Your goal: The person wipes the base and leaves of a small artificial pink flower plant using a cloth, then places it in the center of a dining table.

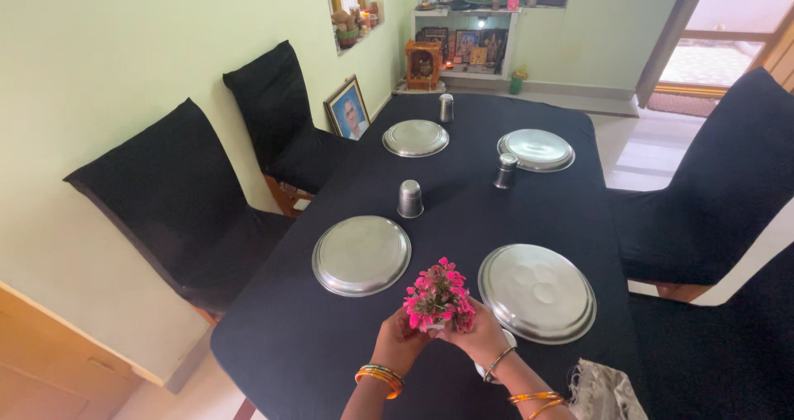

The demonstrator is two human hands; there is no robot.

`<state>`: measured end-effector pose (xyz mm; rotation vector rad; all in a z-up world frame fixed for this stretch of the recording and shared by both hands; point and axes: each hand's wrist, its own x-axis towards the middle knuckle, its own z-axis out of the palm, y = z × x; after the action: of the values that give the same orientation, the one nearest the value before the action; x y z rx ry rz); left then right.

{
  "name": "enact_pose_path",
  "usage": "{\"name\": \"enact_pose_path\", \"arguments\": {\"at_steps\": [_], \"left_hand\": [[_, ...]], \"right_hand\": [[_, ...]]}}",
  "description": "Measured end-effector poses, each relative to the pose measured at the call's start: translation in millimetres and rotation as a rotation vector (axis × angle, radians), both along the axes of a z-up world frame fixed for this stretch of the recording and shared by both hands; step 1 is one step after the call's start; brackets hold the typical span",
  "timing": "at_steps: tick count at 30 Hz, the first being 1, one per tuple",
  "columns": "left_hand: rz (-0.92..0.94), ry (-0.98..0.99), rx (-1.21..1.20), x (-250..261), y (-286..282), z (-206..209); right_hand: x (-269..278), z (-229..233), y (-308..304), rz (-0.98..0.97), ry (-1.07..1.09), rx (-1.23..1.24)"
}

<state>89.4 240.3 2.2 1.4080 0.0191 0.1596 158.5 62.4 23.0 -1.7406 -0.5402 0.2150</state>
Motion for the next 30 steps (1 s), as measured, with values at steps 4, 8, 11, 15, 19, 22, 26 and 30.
{"name": "enact_pose_path", "arguments": {"at_steps": [4, 8, 11, 15, 19, 22, 26, 30], "left_hand": [[0.014, -0.02, -0.04, 42.4, -3.8, -11.4], [0.058, -0.034, 0.015, 74.9, -17.2, -20.8], [0.066, -0.027, 0.021, 98.9, -26.8, -25.4], [0.063, -0.01, -0.063, 123.1, -40.6, -24.3], [0.06, -0.054, -0.105, 141.8, -48.0, -22.6], [0.085, -0.032, -0.051, 151.7, -49.8, -20.9], [0.102, -0.021, 0.009, 171.9, -45.4, -22.4], [0.129, 0.036, 0.085, 195.5, -37.6, -19.8]], "right_hand": [[31.6, -0.1, 2.2, -0.075, 0.051, -0.036], [61.7, 2.6, -4.7, -0.108, 0.053, -0.037], [79.0, 4.1, -10.0, -0.145, 0.025, -0.048], [97.0, 6.8, -18.2, -0.224, 0.023, -0.145], [113.9, 3.9, -20.3, -0.223, 0.015, -0.097], [126.7, 6.6, -22.1, -0.269, -0.025, -0.244], [143.4, 3.1, -14.5, -0.325, -0.097, -0.292], [169.1, -7.6, -6.5, -0.376, -0.161, -0.268]]}}
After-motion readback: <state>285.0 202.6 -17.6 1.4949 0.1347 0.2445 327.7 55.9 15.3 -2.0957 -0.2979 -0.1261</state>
